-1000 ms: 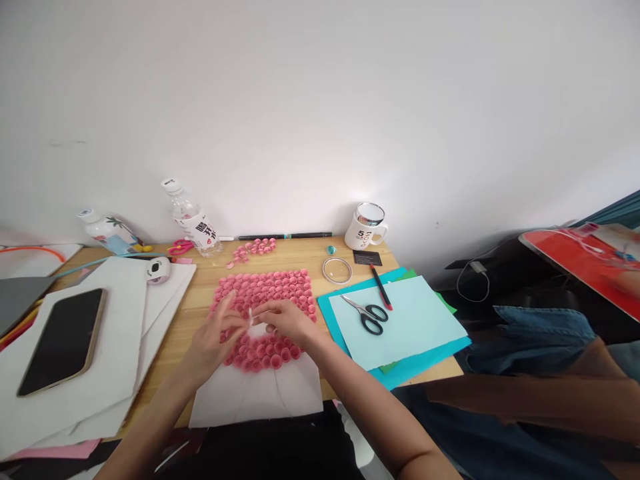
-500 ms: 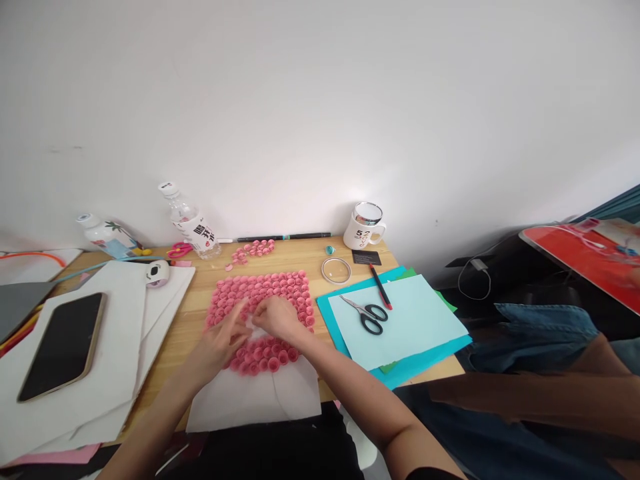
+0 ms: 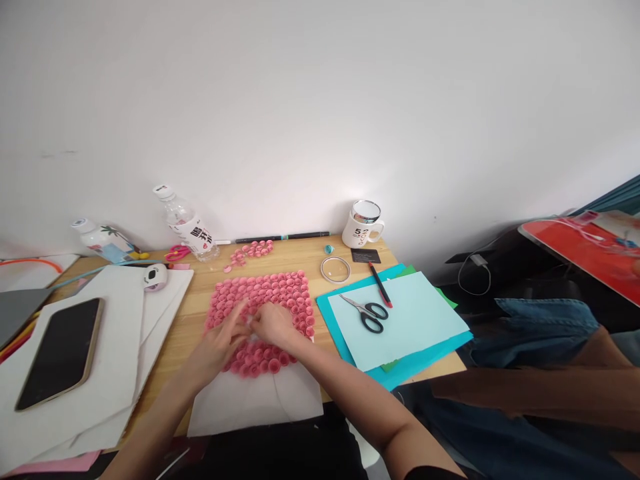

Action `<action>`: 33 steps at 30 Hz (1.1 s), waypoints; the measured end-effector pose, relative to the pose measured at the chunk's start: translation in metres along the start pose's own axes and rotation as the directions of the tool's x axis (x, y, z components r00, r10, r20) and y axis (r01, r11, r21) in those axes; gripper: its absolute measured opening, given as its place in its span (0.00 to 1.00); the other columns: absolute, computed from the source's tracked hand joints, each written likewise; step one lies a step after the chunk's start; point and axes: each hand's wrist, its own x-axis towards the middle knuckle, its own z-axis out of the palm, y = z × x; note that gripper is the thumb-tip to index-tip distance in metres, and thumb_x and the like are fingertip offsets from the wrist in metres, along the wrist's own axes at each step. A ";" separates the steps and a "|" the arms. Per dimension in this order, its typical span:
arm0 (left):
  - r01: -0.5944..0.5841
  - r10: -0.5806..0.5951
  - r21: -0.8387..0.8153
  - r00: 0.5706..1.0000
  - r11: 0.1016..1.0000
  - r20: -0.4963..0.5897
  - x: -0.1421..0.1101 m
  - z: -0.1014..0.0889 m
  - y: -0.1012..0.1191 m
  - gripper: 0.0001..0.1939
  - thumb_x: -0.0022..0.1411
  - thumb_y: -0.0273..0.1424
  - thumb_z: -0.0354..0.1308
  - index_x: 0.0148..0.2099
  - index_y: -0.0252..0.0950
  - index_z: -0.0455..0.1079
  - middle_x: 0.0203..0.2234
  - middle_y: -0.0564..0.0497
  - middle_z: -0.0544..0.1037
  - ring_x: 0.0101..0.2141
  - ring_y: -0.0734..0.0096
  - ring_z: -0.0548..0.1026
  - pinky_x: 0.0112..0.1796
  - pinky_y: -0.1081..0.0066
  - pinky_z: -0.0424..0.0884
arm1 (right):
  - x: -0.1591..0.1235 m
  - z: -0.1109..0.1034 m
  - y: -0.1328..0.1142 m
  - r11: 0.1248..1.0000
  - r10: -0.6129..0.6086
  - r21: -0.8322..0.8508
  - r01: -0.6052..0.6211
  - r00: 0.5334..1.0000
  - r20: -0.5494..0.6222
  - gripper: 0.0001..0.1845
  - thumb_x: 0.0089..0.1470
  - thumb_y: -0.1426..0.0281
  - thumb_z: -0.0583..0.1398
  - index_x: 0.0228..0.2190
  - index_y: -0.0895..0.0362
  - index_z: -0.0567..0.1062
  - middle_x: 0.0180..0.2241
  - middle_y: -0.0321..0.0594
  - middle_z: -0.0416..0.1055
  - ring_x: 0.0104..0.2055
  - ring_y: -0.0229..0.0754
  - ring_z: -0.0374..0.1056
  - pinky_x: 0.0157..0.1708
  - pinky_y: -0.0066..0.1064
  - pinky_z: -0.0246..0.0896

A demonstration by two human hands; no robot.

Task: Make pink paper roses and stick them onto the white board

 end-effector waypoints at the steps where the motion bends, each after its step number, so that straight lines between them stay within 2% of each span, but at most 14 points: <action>1: 0.010 -0.010 -0.007 1.000 1.000 0.010 0.000 0.001 -0.001 0.32 0.64 0.26 0.42 0.66 0.40 0.33 0.31 0.54 0.76 0.34 0.73 0.73 0.38 0.71 0.69 | 0.000 0.000 0.000 1.000 -0.002 -0.001 0.002 1.000 -0.002 0.09 0.46 0.73 0.56 0.20 0.59 0.76 0.20 0.37 0.70 0.21 0.33 0.60 0.21 0.23 0.44; 7: 0.022 -0.022 -0.023 1.000 0.999 0.020 0.002 0.001 0.000 0.32 0.64 0.26 0.42 0.66 0.41 0.34 0.30 0.54 0.76 0.33 0.72 0.72 0.37 0.70 0.68 | -0.001 0.002 0.003 1.000 -0.012 -0.012 0.011 1.000 -0.027 0.11 0.48 0.73 0.55 0.19 0.60 0.74 0.18 0.36 0.67 0.21 0.32 0.59 0.20 0.23 0.43; 15: 0.050 -0.050 -0.004 0.998 0.999 0.042 0.004 -0.001 0.001 0.33 0.61 0.24 0.44 0.66 0.39 0.37 0.27 0.54 0.74 0.32 0.70 0.71 0.35 0.70 0.67 | -0.003 0.001 0.000 0.999 -0.001 -0.032 -0.001 0.999 -0.037 0.11 0.48 0.71 0.55 0.22 0.58 0.76 0.21 0.37 0.70 0.23 0.34 0.62 0.20 0.24 0.43; 20: 0.111 -0.109 -0.019 0.991 0.994 0.080 0.005 -0.002 0.003 0.32 0.61 0.23 0.43 0.66 0.39 0.40 0.28 0.53 0.74 0.32 0.70 0.71 0.35 0.70 0.67 | -0.003 0.000 0.000 0.999 0.002 -0.045 -0.004 1.000 -0.030 0.10 0.49 0.71 0.56 0.24 0.56 0.77 0.23 0.37 0.72 0.25 0.35 0.64 0.21 0.24 0.45; 33: 0.114 -0.108 -0.064 0.990 0.991 0.088 0.010 0.000 -0.005 0.33 0.60 0.24 0.45 0.65 0.39 0.41 0.28 0.53 0.73 0.32 0.70 0.70 0.37 0.69 0.66 | 0.003 0.006 0.002 0.995 -0.041 -0.093 0.037 0.998 -0.038 0.09 0.46 0.73 0.57 0.23 0.57 0.78 0.22 0.39 0.74 0.25 0.37 0.67 0.22 0.24 0.47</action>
